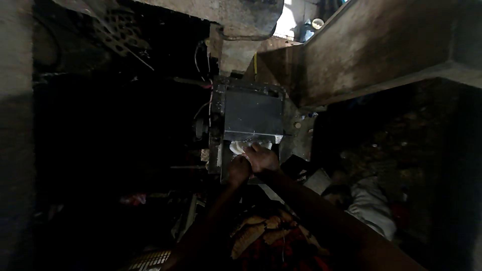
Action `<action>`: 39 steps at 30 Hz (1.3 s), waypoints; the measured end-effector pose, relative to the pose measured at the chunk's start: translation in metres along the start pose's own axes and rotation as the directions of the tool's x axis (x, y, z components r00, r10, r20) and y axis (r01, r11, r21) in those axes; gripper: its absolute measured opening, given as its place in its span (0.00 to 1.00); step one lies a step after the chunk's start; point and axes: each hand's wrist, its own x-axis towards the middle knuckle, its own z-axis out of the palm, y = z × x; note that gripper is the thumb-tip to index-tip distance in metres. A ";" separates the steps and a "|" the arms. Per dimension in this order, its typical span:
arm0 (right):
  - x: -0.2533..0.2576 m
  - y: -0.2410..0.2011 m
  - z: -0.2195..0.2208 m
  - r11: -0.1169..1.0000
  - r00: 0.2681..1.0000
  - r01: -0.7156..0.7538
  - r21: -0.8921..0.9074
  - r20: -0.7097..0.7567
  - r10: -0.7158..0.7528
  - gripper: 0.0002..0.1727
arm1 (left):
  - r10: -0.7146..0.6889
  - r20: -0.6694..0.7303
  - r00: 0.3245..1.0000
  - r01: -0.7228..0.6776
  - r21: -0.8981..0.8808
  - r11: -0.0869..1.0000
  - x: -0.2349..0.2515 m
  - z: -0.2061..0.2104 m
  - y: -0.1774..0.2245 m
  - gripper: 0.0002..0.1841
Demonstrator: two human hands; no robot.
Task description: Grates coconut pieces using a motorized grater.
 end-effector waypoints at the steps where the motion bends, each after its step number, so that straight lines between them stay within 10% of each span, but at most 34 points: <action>1: 0.000 0.002 0.001 1.000 1.000 0.003 0.002 -0.005 -0.003 0.16 | -0.005 0.001 1.000 0.005 -0.007 1.000 0.001 0.001 -0.001 0.18; 12: 0.000 0.044 0.020 0.984 0.988 0.092 0.151 -0.135 -0.071 0.15 | -0.110 0.067 0.992 0.125 -0.322 0.938 -0.007 0.003 0.010 0.17; 20: -0.023 0.038 -0.026 0.976 0.988 -0.097 0.193 0.141 0.070 0.17 | -0.111 0.106 0.988 0.146 -0.424 0.894 -0.003 0.008 0.004 0.17; 39: -0.002 0.005 -0.006 0.983 0.996 -0.060 0.171 0.080 0.047 0.11 | -0.086 0.006 0.996 0.086 -0.011 0.996 0.001 0.004 0.004 0.19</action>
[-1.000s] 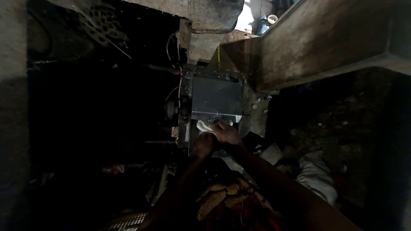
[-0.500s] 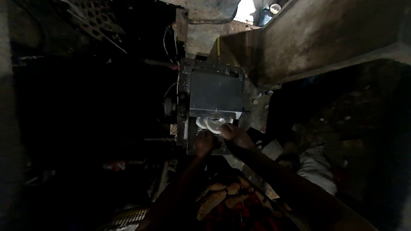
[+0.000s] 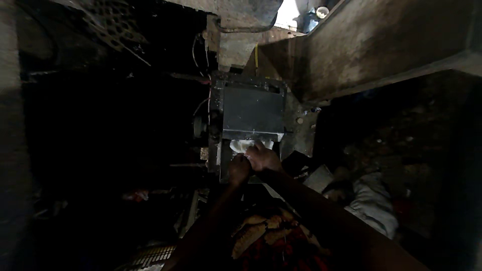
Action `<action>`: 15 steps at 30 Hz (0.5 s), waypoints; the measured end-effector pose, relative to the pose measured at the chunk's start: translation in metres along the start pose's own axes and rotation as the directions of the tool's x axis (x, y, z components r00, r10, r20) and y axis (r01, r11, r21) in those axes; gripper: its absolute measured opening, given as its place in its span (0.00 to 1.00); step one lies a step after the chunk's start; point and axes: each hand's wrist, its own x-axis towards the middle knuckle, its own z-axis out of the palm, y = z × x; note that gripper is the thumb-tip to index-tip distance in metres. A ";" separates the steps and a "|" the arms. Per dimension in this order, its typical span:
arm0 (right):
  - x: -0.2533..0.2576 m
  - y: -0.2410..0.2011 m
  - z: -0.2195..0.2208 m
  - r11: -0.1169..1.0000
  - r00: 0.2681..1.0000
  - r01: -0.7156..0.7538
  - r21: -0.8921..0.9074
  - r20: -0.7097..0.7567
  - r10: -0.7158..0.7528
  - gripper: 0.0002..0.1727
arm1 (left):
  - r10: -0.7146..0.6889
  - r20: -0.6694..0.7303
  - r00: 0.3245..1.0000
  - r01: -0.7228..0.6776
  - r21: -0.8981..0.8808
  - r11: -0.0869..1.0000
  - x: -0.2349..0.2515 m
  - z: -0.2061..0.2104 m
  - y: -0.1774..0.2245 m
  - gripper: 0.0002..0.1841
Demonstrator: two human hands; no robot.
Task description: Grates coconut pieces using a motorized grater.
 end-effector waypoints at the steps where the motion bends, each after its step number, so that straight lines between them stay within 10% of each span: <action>1: 0.000 0.000 0.000 1.000 1.000 -0.004 -0.005 -0.003 0.004 0.11 | 0.000 0.002 1.000 0.001 -0.012 1.000 0.001 0.001 -0.001 0.19; 15: 0.016 0.007 0.002 1.000 0.996 0.013 0.002 0.089 -0.013 0.13 | -0.002 -0.002 1.000 0.002 -0.175 0.985 -0.002 0.002 0.001 0.17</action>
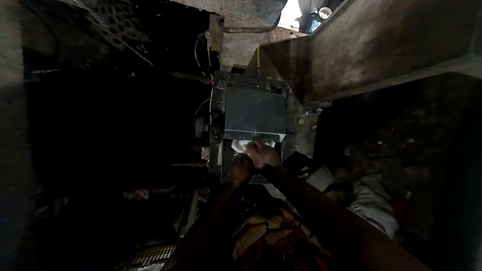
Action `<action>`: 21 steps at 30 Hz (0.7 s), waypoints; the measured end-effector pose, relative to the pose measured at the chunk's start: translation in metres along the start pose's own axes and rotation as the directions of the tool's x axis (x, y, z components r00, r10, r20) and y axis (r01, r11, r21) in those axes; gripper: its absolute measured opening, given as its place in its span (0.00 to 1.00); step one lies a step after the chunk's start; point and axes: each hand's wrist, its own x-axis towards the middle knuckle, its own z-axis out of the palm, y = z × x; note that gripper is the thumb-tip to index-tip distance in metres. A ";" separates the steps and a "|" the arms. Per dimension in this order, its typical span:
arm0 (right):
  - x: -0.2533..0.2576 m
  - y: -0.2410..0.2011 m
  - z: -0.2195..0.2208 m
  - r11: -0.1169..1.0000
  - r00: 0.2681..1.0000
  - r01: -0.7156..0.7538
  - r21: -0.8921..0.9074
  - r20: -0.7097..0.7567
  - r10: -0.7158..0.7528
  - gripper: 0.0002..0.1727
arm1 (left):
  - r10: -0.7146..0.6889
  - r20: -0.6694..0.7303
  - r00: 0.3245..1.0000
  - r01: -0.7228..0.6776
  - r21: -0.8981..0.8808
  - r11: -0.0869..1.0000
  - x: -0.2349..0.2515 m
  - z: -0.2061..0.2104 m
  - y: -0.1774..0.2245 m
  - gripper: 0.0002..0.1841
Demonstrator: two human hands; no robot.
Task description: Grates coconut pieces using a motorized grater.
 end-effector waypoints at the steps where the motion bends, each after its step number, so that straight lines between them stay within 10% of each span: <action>1: 0.001 0.000 -0.001 1.000 1.000 -0.003 -0.004 0.009 0.003 0.12 | -0.004 0.001 1.000 0.004 -0.014 1.000 -0.001 0.001 0.001 0.17; 21: -0.016 0.019 -0.001 0.989 0.976 0.129 0.077 -0.188 -0.113 0.11 | 0.035 0.028 0.999 -0.034 -0.004 0.999 -0.002 0.001 0.000 0.17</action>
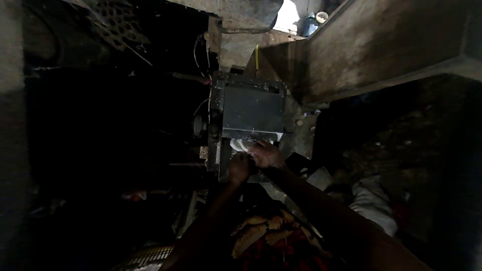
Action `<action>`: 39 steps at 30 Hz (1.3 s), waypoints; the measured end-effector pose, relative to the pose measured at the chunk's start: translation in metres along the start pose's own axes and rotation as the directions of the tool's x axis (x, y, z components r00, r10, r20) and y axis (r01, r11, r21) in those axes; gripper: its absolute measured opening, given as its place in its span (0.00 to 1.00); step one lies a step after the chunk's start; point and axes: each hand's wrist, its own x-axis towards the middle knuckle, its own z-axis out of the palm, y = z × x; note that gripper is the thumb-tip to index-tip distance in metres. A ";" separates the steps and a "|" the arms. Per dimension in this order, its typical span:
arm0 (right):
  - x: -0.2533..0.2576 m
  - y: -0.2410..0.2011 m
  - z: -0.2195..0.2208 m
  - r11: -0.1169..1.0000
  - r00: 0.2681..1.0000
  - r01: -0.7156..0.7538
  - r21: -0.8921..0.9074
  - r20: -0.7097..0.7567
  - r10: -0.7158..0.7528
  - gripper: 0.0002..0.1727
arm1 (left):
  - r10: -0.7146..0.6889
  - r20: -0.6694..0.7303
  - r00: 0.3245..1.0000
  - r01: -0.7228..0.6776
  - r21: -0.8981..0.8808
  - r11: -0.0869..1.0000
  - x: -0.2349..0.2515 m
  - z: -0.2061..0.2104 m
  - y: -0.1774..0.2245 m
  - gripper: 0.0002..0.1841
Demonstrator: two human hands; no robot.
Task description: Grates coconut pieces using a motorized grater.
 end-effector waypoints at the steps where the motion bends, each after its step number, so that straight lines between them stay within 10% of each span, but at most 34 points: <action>1: 0.003 -0.003 0.000 1.000 1.000 -0.023 0.007 0.012 0.023 0.11 | 0.002 -0.005 1.000 -0.002 0.014 1.000 0.000 0.000 0.000 0.17; 9: 0.018 -0.008 -0.012 0.992 0.951 -0.122 -0.044 0.279 0.130 0.18 | -0.018 0.012 1.000 0.019 -0.144 0.989 0.002 0.002 -0.002 0.17; 39: 0.028 -0.021 -0.006 0.940 0.941 -0.181 -0.288 0.226 0.251 0.12 | -0.026 0.006 1.000 0.027 -0.222 0.975 0.006 0.004 -0.005 0.18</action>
